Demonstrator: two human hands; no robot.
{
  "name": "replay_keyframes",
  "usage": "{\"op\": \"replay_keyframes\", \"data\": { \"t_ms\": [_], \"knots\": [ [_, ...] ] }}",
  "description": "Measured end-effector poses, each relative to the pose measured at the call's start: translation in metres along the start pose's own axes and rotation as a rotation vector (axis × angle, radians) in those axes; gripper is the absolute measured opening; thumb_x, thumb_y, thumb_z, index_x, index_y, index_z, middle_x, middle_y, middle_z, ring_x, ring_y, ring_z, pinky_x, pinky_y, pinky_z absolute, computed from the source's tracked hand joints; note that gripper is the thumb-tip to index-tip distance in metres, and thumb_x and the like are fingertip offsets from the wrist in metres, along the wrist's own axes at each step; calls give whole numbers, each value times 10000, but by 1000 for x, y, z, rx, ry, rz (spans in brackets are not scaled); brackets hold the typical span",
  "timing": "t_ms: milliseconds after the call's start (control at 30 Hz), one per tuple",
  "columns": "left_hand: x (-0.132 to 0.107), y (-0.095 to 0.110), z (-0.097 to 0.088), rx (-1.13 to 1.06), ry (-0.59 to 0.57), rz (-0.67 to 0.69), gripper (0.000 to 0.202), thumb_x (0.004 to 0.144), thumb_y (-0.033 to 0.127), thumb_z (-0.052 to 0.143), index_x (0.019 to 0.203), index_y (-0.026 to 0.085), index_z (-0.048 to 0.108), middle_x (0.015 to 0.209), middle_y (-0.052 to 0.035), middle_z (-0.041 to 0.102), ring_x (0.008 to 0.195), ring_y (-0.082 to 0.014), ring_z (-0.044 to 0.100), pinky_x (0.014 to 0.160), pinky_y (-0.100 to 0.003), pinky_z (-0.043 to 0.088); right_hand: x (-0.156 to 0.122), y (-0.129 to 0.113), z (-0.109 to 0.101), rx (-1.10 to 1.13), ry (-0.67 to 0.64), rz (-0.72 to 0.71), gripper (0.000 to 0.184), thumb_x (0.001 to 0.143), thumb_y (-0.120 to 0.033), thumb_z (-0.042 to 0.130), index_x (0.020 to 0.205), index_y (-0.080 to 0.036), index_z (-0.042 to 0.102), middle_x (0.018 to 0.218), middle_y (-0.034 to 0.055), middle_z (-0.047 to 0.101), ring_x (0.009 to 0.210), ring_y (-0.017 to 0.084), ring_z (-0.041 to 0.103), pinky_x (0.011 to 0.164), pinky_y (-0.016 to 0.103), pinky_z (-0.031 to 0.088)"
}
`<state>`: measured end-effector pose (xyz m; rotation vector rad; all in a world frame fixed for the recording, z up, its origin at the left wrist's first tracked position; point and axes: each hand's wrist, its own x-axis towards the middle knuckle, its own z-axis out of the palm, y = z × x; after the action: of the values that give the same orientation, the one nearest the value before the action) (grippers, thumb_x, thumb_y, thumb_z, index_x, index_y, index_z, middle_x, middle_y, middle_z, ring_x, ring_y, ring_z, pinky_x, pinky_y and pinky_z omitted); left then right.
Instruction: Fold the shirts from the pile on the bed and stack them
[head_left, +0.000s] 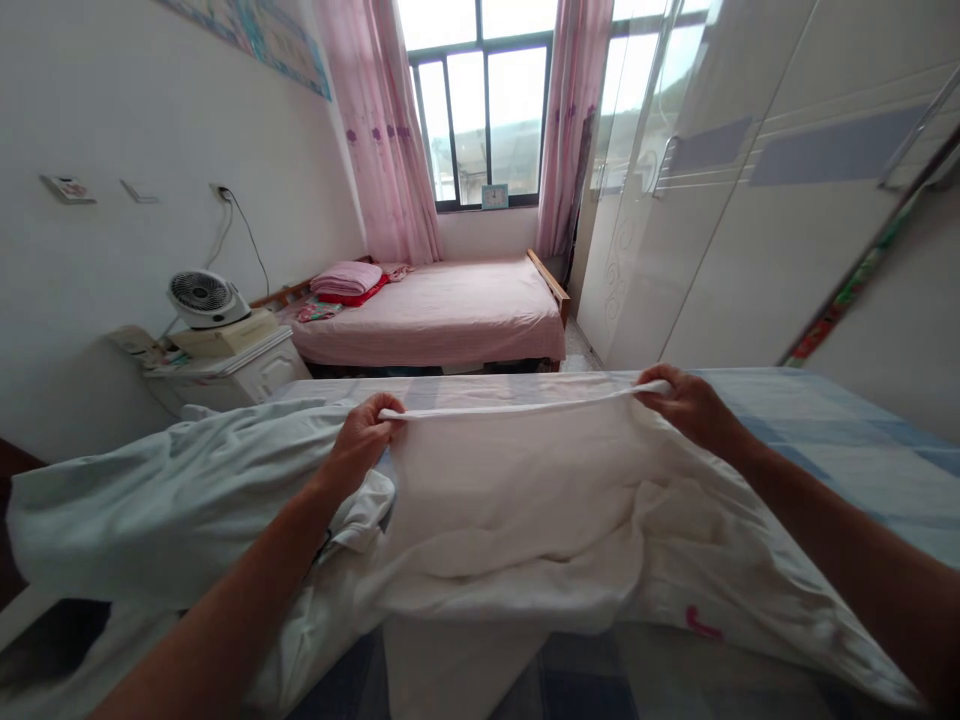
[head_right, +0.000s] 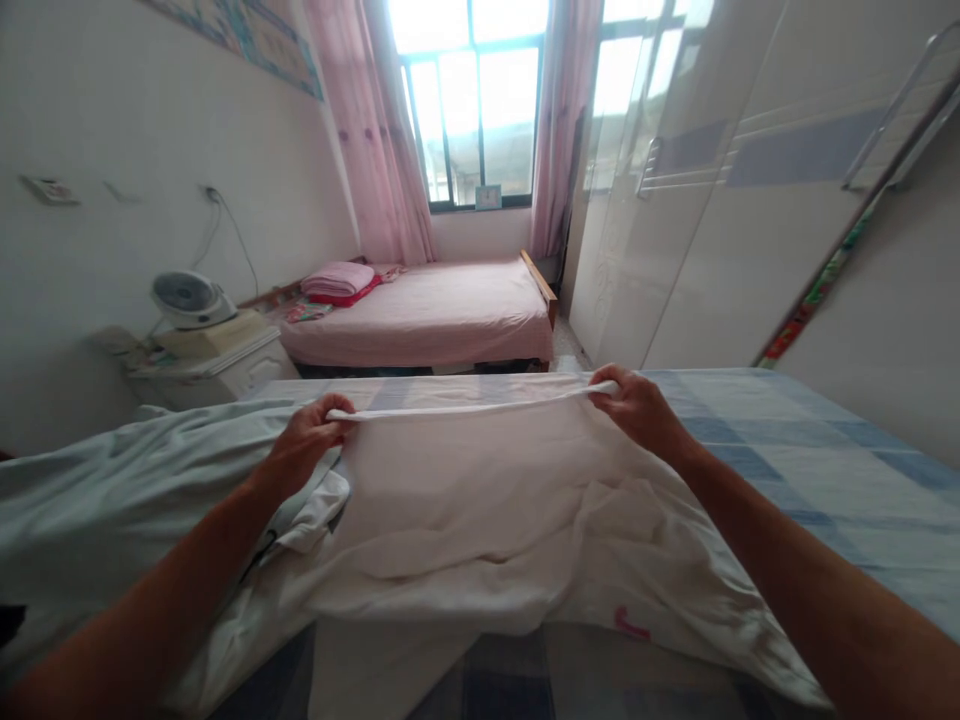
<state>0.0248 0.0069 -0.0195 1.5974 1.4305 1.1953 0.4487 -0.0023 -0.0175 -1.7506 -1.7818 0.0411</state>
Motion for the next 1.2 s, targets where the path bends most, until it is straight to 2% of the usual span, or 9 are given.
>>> {"op": "replay_keyframes", "data": {
  "t_ms": [133, 367, 600, 733, 833, 900, 1000, 1067, 1200],
  "knots": [
    [29, -21, 16, 39, 118, -71, 256, 657, 325, 501, 858, 174, 548, 688, 24, 563, 608, -121, 517, 533, -204, 390, 27, -8, 10, 66, -55, 107, 218, 772, -332, 522, 898, -199, 639, 689, 8, 639, 645, 160, 567, 613, 252, 391],
    [59, -55, 35, 318, 151, -107, 242, 675, 249, 442, 833, 175, 611, 739, -23, 631, 712, -175, 588, 555, -222, 413, 60, 5, 53, -64, -118, 161, 276, 780, -356, 474, 910, -201, 662, 853, 54, 696, 769, 183, 604, 631, 242, 386],
    [68, -59, 35, 507, 164, -69, 226, 723, 232, 467, 886, 185, 617, 838, -71, 668, 862, -243, 627, 750, -309, 472, 65, 11, 71, -265, -153, 147, 328, 835, -369, 441, 1022, -199, 649, 967, 100, 697, 873, 229, 623, 684, 292, 400],
    [60, -47, 38, 625, 165, 98, 352, 764, 221, 462, 1082, 151, 595, 1142, -154, 608, 1111, -293, 545, 976, -419, 402, 59, 28, 60, -283, -131, 146, 368, 870, -367, 423, 1142, -192, 600, 1152, 104, 642, 992, 214, 599, 774, 295, 411],
    [38, -37, 42, 747, -9, 436, 405, 850, 310, 438, 1218, 189, 554, 1370, -115, 478, 1274, -259, 426, 1085, -410, 316, 49, 51, 39, -289, -119, 175, 422, 931, -384, 303, 1108, -167, 618, 1158, 129, 631, 1044, 208, 575, 798, 286, 408],
    [23, -37, 44, 803, -195, 541, 453, 883, 404, 423, 1289, 225, 516, 1458, -82, 393, 1344, -248, 345, 1111, -424, 282, 38, 65, 26, -305, -168, 188, 440, 939, -369, 282, 1010, -153, 659, 1088, 143, 657, 1011, 213, 586, 779, 285, 411],
    [11, -46, 45, 874, -427, 437, 515, 892, 465, 393, 1339, 223, 477, 1478, -90, 372, 1380, -260, 290, 1108, -467, 269, 16, 77, 12, -308, -235, 192, 436, 928, -375, 317, 873, -152, 688, 959, 135, 688, 899, 205, 619, 735, 276, 416],
    [9, -45, 44, 891, -519, 351, 497, 909, 451, 341, 1308, 210, 512, 1422, -91, 456, 1363, -244, 331, 1101, -453, 286, 0, 78, 7, -300, -257, 205, 441, 923, -399, 324, 856, -162, 690, 937, 122, 691, 870, 200, 624, 724, 273, 419],
    [-17, -6, 43, 843, -555, 379, 523, 929, 498, 273, 1283, 209, 528, 1339, -72, 546, 1294, -204, 435, 1094, -401, 316, -38, 77, -11, -269, -290, 278, 519, 900, -535, 302, 970, -193, 685, 985, 108, 698, 872, 235, 636, 737, 311, 442]
  ]
}}
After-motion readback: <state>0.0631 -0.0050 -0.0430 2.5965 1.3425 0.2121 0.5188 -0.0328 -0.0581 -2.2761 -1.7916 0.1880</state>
